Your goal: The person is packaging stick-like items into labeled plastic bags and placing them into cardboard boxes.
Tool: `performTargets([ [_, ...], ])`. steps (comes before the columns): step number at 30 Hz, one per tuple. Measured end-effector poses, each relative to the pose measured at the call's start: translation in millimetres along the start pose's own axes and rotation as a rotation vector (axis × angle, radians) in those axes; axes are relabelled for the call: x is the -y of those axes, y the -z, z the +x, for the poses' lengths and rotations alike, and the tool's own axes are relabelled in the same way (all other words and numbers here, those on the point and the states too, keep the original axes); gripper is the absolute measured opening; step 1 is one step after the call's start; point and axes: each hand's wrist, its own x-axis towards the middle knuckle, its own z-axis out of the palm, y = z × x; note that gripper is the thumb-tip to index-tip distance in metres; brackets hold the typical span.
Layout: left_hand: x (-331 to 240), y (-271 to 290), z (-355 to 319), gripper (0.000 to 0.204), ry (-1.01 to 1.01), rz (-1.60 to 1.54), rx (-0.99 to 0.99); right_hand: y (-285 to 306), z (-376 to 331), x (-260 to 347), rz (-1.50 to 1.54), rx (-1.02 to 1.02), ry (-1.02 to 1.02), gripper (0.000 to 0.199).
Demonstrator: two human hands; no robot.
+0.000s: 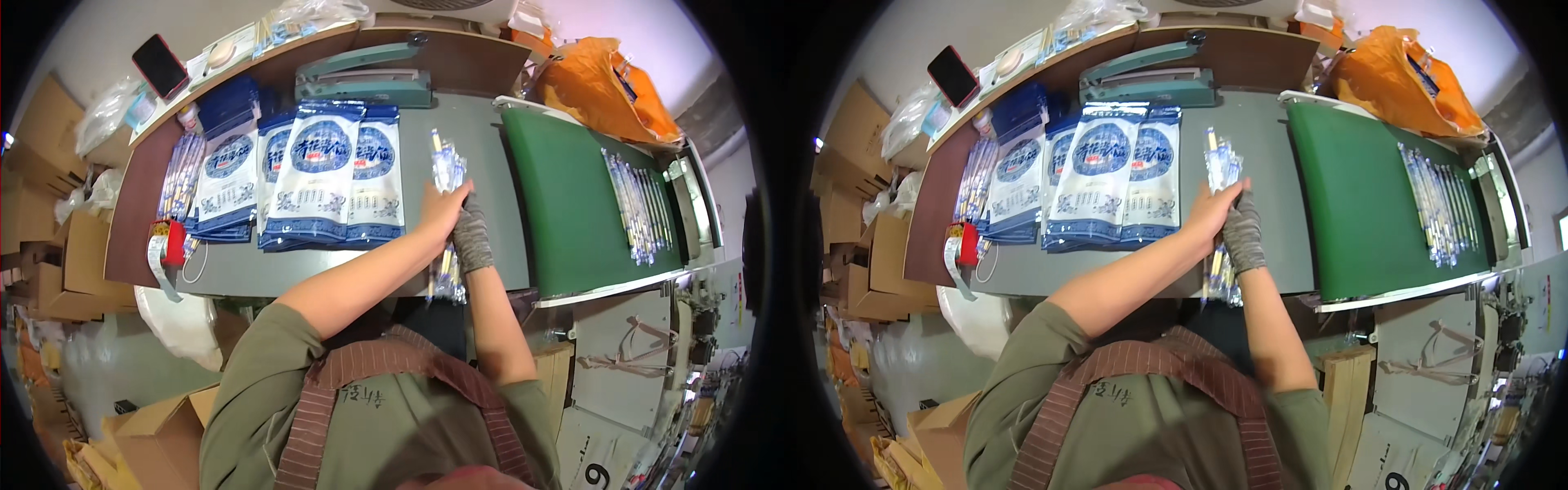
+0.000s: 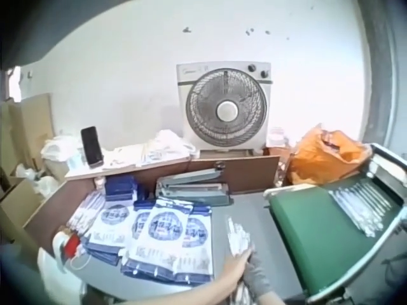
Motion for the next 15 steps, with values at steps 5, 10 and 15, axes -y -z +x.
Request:
performTargets([
  [5, -29.3, -1.3, -4.5, 0.092, -0.383, 0.305, 0.021, -67.4, -55.7, 95.3, -0.447, -0.02, -0.16, 0.039],
  [10, -105.7, -7.0, -24.6, 0.12, -1.024, 0.642, 0.135, -94.7, -91.8, 163.2, -0.431, 0.298, 0.535, 0.055],
  [15, -84.0, 21.4, 1.2, 0.143, -0.804, 0.465, 0.404, -66.1, -64.6, 147.4, -0.313, 0.465, 0.552, 0.095],
])
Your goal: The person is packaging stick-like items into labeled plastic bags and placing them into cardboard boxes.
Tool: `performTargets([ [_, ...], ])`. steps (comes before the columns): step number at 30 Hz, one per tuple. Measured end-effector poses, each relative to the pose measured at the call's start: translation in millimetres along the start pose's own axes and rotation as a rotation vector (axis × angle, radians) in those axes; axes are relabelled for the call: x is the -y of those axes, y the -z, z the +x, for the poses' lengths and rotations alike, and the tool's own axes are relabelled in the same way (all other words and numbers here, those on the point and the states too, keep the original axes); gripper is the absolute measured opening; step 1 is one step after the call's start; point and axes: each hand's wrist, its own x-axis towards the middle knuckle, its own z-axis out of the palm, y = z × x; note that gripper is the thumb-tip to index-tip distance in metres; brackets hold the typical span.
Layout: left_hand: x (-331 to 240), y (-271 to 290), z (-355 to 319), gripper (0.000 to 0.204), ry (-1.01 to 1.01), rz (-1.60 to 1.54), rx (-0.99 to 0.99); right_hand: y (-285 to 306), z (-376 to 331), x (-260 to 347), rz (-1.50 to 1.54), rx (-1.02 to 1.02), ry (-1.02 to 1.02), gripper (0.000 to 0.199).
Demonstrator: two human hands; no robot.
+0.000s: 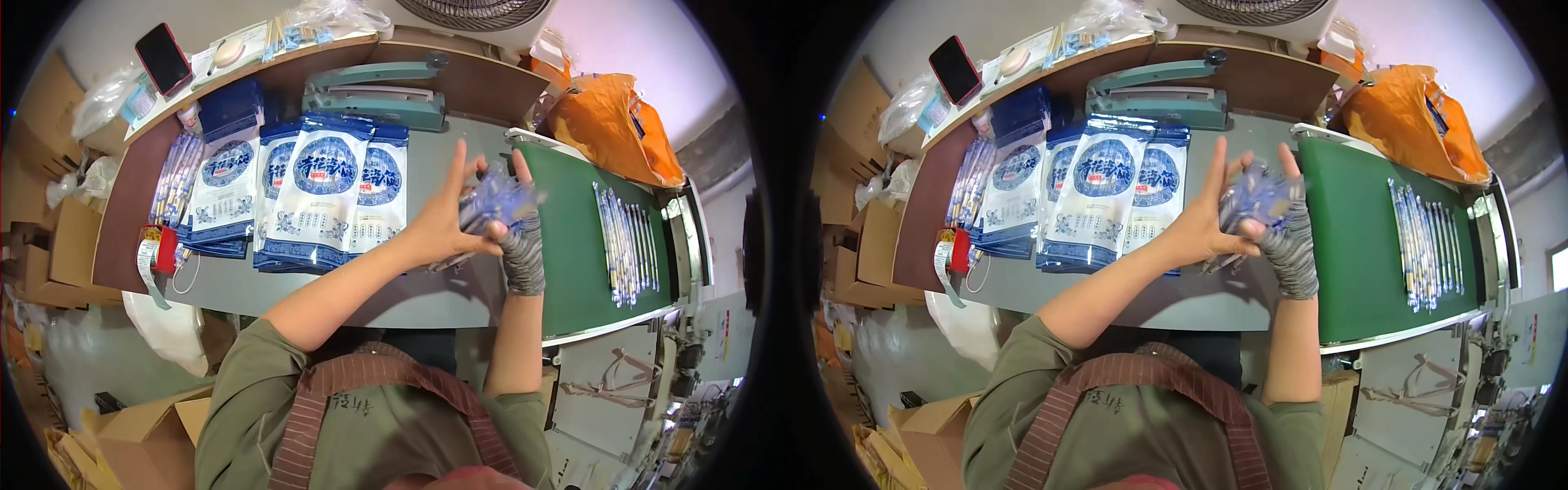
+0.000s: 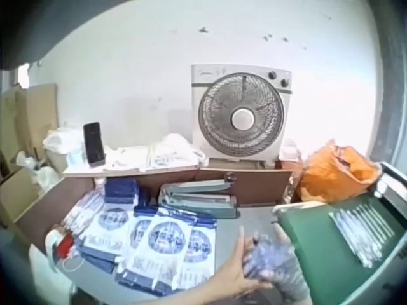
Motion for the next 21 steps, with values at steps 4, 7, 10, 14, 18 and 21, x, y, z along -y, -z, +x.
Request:
performTargets([
  [4, 17.2, 8.1, -25.5, 0.114, 0.41, -0.069, 0.256, -22.9, -13.1, -6.1, -0.115, -0.053, -0.211, 0.108],
  [7, -12.8, 10.5, -52.2, 0.089, 0.35, -0.23, 0.238, -39.5, -33.6, -12.8, -0.262, -0.111, 0.119, 0.101],
  [10, -37.4, 16.7, -95.6, 0.047, 0.568, -0.582, 0.517, -64.1, -54.8, 13.2, -0.264, -0.096, 0.167, 0.098],
  [14, -39.8, 18.8, -146.4, 0.035, 0.958, -1.126, 0.378, -67.0, -65.9, -24.2, -0.074, 0.477, -0.385, 0.042],
  [18, -58.4, 64.3, -189.5, 0.04, 0.699, -0.455, 0.286, -93.4, -85.2, -46.0, -0.001, 0.392, -0.582, 0.025],
  [21, -56.2, 162.8, -205.7, 0.037, 0.303, 0.521, -0.033, -100.7, -86.4, -58.6, 0.012, 0.23, -0.612, 0.025],
])
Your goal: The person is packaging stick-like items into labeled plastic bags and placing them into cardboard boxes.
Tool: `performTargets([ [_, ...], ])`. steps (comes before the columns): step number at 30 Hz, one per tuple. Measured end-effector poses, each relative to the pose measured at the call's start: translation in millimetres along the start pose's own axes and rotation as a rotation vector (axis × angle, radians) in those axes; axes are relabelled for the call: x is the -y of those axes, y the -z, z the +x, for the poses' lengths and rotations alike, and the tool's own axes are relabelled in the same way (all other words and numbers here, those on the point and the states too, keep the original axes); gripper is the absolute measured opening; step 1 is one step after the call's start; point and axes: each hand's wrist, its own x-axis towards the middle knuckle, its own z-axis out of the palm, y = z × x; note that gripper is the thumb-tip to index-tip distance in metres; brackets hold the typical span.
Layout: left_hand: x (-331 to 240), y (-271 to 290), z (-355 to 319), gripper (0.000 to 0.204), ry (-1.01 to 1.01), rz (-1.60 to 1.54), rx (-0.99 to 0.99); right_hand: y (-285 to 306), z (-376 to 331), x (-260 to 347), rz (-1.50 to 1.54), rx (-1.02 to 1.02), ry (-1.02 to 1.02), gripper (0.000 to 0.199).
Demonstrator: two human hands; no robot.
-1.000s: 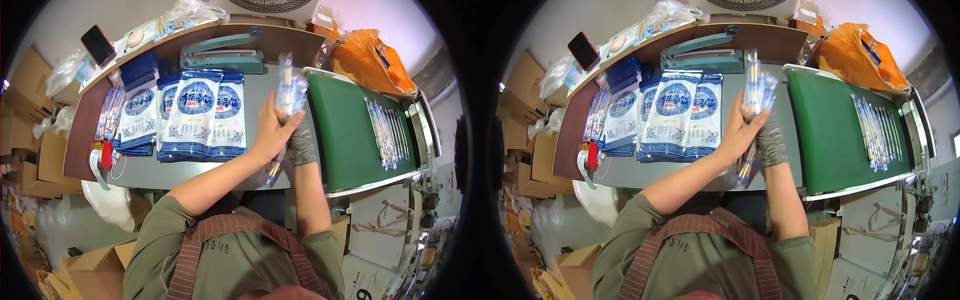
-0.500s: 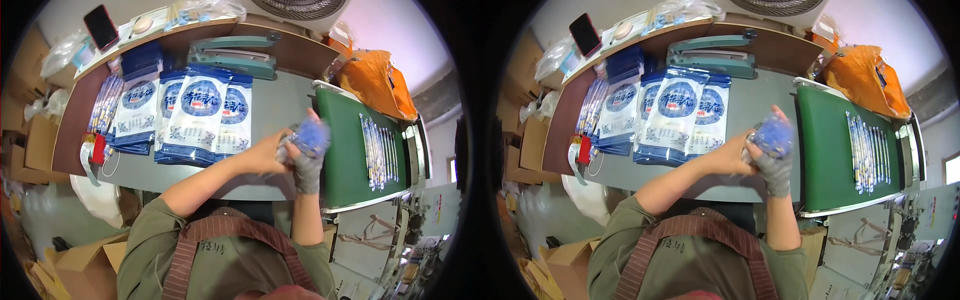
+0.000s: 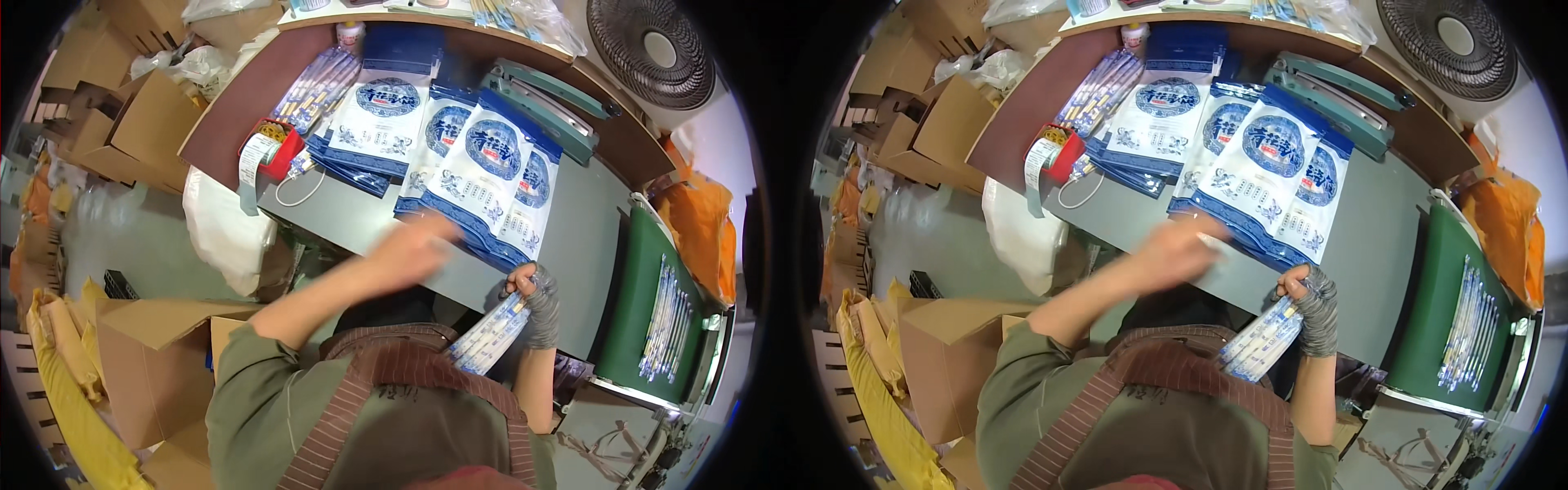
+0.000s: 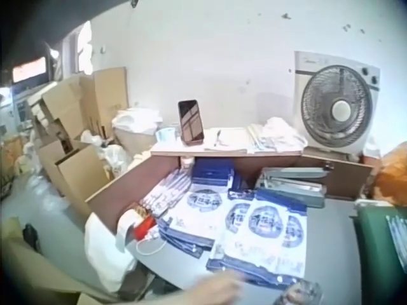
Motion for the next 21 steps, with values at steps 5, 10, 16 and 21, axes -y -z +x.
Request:
performTargets([
  [5, 88.2, 116.1, -2.4, 0.027, 0.011, 0.857, -0.073, -23.6, 6.5, 1.8, -0.047, -0.007, 0.027, 0.027],
  [10, 101.0, 137.2, 23.4, 0.014, 0.07, 0.731, -0.059, -30.7, 7.8, 1.9, 0.024, -0.066, 0.006, 0.024],
  [16, 114.4, 153.4, 49.0, 0.017, 0.209, 0.183, -0.036, -24.4, 5.6, -3.1, 0.167, -0.066, -0.014, 0.024],
  [21, 93.1, 141.4, 70.2, 0.019, 0.187, 0.249, -0.258, -17.8, -5.0, -3.8, 0.212, -0.138, 0.033, 0.025],
])
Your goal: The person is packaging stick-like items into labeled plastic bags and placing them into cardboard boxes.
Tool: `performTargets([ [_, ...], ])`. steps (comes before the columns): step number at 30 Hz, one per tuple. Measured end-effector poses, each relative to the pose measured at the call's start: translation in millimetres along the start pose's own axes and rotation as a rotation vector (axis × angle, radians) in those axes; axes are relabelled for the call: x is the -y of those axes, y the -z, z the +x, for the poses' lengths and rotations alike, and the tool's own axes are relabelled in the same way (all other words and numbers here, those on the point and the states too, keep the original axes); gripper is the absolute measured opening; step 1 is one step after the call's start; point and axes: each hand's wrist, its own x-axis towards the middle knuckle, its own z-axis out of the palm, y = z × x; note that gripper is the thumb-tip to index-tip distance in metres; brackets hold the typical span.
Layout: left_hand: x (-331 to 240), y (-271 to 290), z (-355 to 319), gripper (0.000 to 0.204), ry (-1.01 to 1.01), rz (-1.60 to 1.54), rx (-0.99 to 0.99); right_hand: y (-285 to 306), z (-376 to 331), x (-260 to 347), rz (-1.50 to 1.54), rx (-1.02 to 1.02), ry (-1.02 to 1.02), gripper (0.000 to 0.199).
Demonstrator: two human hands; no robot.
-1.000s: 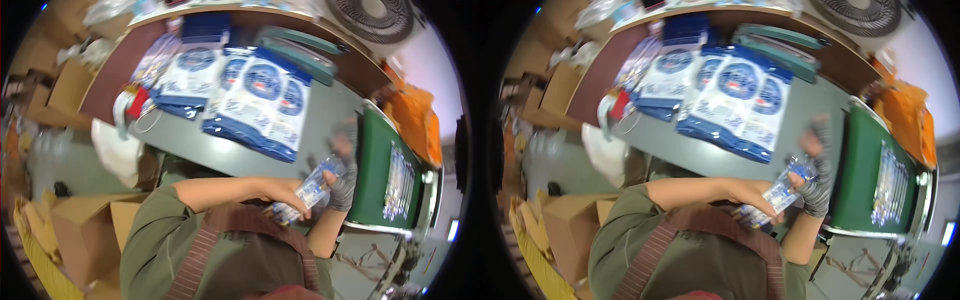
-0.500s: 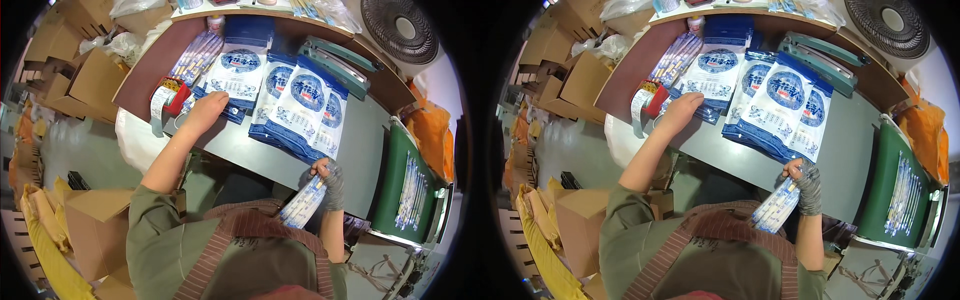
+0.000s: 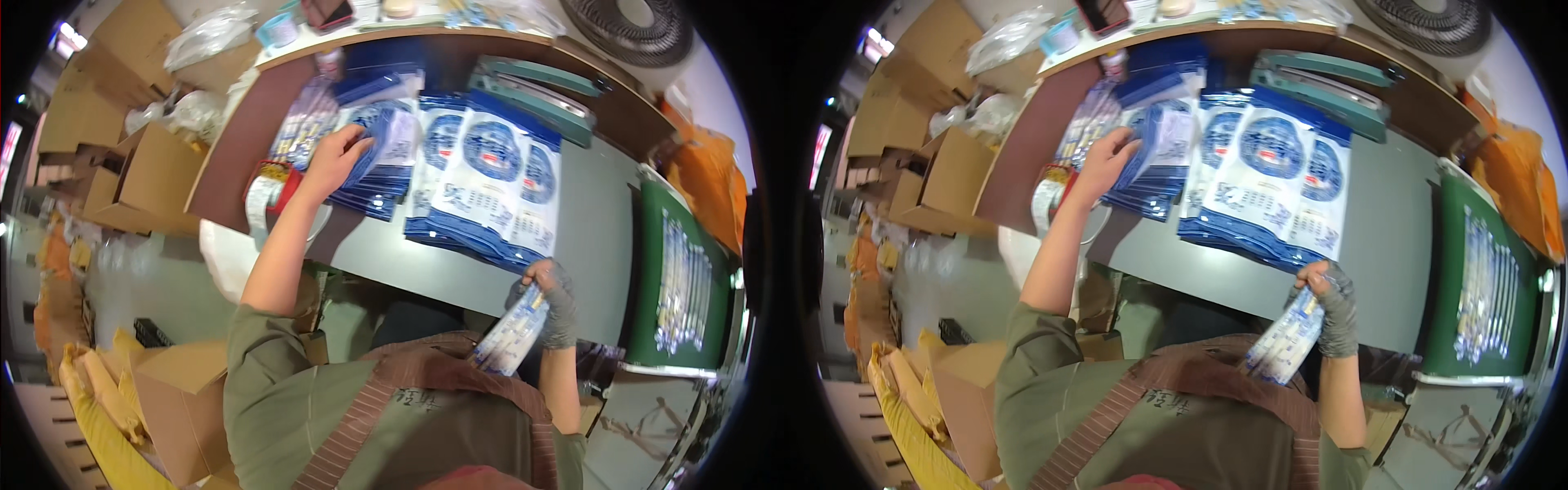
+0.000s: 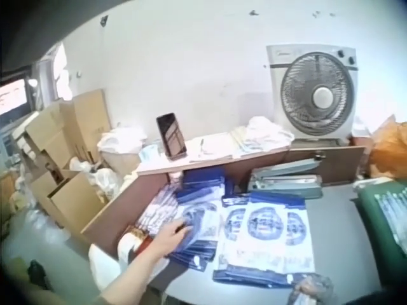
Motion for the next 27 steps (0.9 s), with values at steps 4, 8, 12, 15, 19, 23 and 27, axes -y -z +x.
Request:
performTargets([
  [4, -52.3, -32.0, 4.9, 0.017, -0.22, 0.196, -0.201, 21.6, -7.0, -0.9, -0.024, -0.001, 0.051, 0.024],
  [8, -161.1, -109.0, -16.9, 0.016, -0.394, -0.109, -0.106, 26.6, -31.5, 6.7, -0.005, -0.056, 0.127, 0.023],
  [12, -192.1, -239.7, -71.7, 0.009, -0.517, -0.227, 0.454, 53.1, -56.7, 15.9, -0.033, -0.095, 0.171, 0.02],
  [15, -188.2, -280.6, -108.1, 0.014, -0.414, -0.365, 0.485, 52.3, -67.2, 27.1, -0.315, -0.146, 0.329, 0.025],
  [19, -229.0, -251.1, -107.9, 0.033, -0.488, -0.214, 0.606, 63.6, -70.2, 30.2, -0.176, -0.094, 0.341, 0.025],
  [23, -242.8, -240.4, -102.0, 0.018, -0.503, 0.104, 0.339, 86.8, -73.0, 25.3, -0.17, -0.128, 0.282, 0.024],
  [27, -238.6, -241.3, -102.2, 0.019, -0.772, 0.397, 0.486, 83.1, -74.5, 30.4, -0.153, -0.084, 0.324, 0.023],
])
